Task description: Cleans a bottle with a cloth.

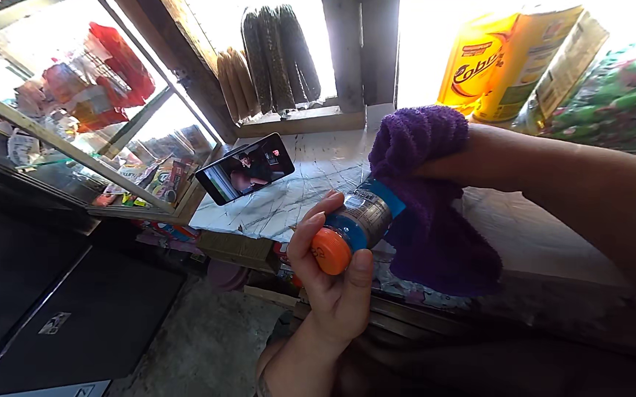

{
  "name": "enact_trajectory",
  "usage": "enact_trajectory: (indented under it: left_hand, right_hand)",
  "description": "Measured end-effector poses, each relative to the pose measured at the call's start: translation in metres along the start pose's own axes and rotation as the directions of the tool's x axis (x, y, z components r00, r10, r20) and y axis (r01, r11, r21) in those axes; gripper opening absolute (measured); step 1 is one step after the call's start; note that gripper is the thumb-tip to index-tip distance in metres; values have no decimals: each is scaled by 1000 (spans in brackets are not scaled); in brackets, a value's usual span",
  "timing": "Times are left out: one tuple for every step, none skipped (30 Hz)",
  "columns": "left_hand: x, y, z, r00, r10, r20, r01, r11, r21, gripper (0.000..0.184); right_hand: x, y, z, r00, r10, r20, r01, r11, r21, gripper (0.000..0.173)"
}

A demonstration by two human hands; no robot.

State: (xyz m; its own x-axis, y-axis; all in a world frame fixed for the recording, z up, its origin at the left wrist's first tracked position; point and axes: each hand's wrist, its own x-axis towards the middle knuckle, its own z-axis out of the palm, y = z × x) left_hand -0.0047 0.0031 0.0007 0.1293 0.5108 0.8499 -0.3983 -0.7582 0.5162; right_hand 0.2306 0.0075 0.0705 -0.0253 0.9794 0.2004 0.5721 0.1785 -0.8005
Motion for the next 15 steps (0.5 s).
enact_trajectory:
  left_hand:
    - [0, 0, 0, 1000, 3, 1, -3, 1000, 3, 45]
    - [1, 0, -1, 1000, 5, 2, -5, 1000, 4, 45]
    - [1, 0, -1, 1000, 6, 3, -6, 1000, -2, 46]
    - [1, 0, 0, 1000, 6, 4, -6, 1000, -9, 46]
    - [1, 0, 0, 1000, 7, 4, -7, 1000, -12, 46]
    - [1, 0, 0, 1000, 7, 6, -7, 1000, -10, 46]
    - [1, 0, 0, 1000, 5, 7, -5, 1000, -4, 45]
    - [1, 0, 0, 1000, 4, 8, -4, 1000, 5, 44]
    - [1, 0, -1, 1000, 3, 9, -3, 1000, 6, 44]
    - [1, 0, -1, 1000, 4, 9, -4, 1000, 2, 44]
    - [1, 0, -1, 1000, 5, 8, -5, 1000, -1, 44]
    - [0, 0, -1, 1000, 6, 7, -6, 1000, -2, 45]
    - [0, 0, 0, 1000, 6, 7, -6, 1000, -2, 45]
    - [0, 0, 0, 1000, 7, 7, -7, 1000, 1, 45]
    - [0, 0, 0, 1000, 9, 10, -9, 1000, 6, 46]
  right_hand:
    - [1, 3, -1, 1000, 10, -12, -10, 1000, -11, 20]
    - [1, 4, -2, 999, 35, -14, -35, 999, -10, 20]
    - [2, 5, -3, 998, 54, -17, -54, 998, -16, 20]
    - [3, 5, -3, 998, 67, -21, -68, 998, -18, 20]
    - [3, 5, -4, 997, 68, -27, -68, 997, -26, 19]
    - [3, 6, -4, 998, 61, -30, -62, 997, -34, 18]
    - [3, 6, -5, 998, 56, -31, -58, 997, -41, 18]
    - [3, 6, -5, 998, 59, -33, -60, 997, -42, 19]
    - [3, 6, -5, 997, 63, -35, -64, 997, -44, 20]
    - [4, 8, -5, 997, 59, -41, -61, 997, -46, 20]
    - [4, 10, -5, 998, 47, -46, -49, 998, -48, 20]
    - [4, 11, -4, 998, 37, -52, -40, 998, -48, 20]
    - [4, 12, -4, 998, 36, -52, -38, 998, -45, 19]
    - [4, 11, -4, 998, 40, -56, -43, 998, -44, 20]
    - [5, 12, -5, 997, 44, -63, -47, 998, -50, 20]
